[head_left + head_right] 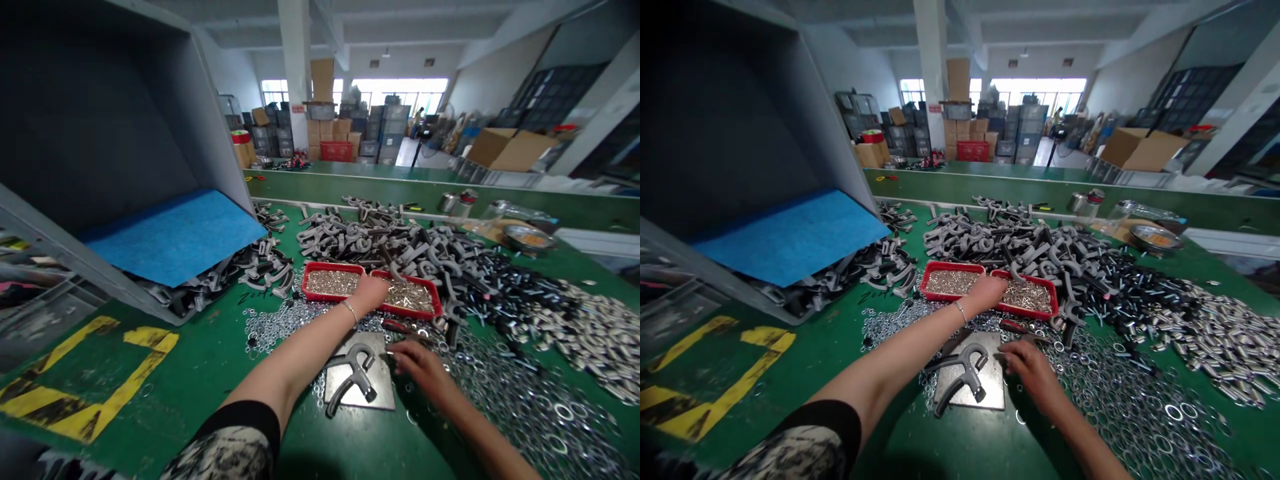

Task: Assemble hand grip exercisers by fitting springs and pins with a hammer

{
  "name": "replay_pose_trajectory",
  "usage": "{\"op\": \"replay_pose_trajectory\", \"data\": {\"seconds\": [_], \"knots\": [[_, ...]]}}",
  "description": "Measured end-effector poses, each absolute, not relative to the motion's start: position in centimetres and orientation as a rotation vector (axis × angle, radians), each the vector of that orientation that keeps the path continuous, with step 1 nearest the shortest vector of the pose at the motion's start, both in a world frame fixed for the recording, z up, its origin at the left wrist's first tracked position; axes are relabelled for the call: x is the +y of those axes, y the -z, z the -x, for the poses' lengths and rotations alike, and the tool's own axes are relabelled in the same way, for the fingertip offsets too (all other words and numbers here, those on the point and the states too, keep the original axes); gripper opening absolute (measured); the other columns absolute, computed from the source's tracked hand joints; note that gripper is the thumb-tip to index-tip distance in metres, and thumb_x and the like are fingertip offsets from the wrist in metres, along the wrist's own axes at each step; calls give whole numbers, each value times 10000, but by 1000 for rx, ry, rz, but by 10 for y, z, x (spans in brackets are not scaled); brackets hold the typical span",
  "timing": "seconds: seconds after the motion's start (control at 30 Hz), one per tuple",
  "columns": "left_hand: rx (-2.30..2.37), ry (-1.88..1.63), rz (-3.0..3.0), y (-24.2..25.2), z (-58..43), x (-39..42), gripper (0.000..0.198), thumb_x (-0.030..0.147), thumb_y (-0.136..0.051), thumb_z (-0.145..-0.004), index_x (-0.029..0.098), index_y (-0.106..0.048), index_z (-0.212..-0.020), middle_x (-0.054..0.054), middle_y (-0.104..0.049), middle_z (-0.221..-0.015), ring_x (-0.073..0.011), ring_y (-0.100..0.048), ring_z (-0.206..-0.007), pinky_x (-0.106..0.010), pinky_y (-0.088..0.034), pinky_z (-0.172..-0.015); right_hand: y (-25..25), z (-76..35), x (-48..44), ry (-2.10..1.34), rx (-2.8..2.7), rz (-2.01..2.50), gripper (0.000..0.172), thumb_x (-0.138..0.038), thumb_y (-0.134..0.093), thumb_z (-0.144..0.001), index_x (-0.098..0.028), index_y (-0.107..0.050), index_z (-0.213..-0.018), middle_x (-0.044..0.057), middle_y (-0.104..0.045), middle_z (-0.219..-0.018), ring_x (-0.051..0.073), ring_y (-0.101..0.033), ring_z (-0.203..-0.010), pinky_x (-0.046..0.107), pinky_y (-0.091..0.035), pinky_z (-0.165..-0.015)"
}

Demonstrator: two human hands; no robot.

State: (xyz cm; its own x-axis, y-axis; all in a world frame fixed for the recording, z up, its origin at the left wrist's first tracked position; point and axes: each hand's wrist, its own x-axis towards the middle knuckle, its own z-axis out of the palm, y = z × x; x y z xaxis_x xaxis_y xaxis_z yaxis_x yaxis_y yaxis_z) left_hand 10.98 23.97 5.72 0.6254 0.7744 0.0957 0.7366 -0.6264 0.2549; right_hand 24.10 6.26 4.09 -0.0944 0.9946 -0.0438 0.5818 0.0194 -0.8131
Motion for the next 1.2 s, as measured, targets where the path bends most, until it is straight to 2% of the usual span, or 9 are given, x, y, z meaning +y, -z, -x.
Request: {"op": "replay_pose_trajectory", "data": {"seconds": [0.17,0.37,0.6,0.7,0.77,0.87,0.97,1.07,1.2], "knots": [[1291,-433,-2455,-59,-99,233,149,245,-579,-937,137,-670,-982,-64,-708,-994,-204,-654,-949,-401,-492,-892,-35,-215,49,-1032,-1683,1614,298,-436,-458,-907,-194,-607,-817,-10,-645,-643,178,-667,-603,286,-533,-610],[1237,-608,-2246,-64,-90,231,123,185,-584,-850,186,-706,-860,-13,-729,-878,-157,-651,-824,-243,-478,-737,-45,-206,62,-946,-1798,1673,270,-394,-413,-922,-220,-566,-783,2,-649,-665,180,-639,-599,273,-497,-565],[1245,-813,-2068,-69,-82,213,188,162,-478,-906,146,-643,-993,-59,-702,-929,-169,-631,-846,-286,-485,-807,-43,-204,69,-694,-2121,1747,176,-275,-438,-935,-203,-558,-827,76,-687,-835,221,-654,-765,303,-496,-709],[1116,-842,-2075,-69,-59,184,141,196,-536,-913,184,-660,-978,-38,-690,-1010,-164,-618,-972,-275,-464,-896,-44,-198,73,-566,-2270,1757,161,-159,-445,-906,-186,-586,-833,114,-690,-904,247,-649,-855,326,-479,-790],[1076,-822,-2043,-66,-36,161,128,217,-566,-906,191,-663,-986,-27,-686,-971,-161,-629,-916,-267,-481,-848,-44,-196,77,-523,-2357,1738,191,-104,-441,-887,-189,-603,-831,108,-699,-921,245,-650,-880,318,-472,-810],[1105,-736,-1900,-56,-3,128,123,264,-578,-905,177,-650,-954,1,-655,-799,-150,-614,-720,-256,-480,-698,-44,-206,80,-486,-2421,1728,155,-173,-466,-916,-203,-616,-935,92,-713,-960,243,-660,-890,310,-484,-791],[1156,-664,-1943,-46,16,106,132,291,-621,-882,181,-650,-816,-10,-636,-847,-169,-602,-813,-270,-456,-743,-43,-235,68,-367,-2375,1829,221,-290,-439,-955,-181,-567,-1099,155,-683,-1090,290,-648,-967,365,-501,-788],[1222,-584,-2086,-40,18,95,139,276,-642,-871,179,-638,-771,-27,-626,-897,-189,-582,-893,-286,-439,-791,-37,-270,45,-103,-2332,2104,234,-363,-481,-935,-156,-574,-991,189,-667,-1000,338,-640,-916,411,-500,-732],[1285,-499,-2247,-38,9,92,139,246,-618,-890,176,-621,-771,-43,-628,-891,-201,-575,-916,-300,-440,-817,-24,-298,19,-151,-2290,2306,189,-370,-521,-900,-195,-556,-836,153,-661,-851,325,-642,-804,393,-485,-641]]}}
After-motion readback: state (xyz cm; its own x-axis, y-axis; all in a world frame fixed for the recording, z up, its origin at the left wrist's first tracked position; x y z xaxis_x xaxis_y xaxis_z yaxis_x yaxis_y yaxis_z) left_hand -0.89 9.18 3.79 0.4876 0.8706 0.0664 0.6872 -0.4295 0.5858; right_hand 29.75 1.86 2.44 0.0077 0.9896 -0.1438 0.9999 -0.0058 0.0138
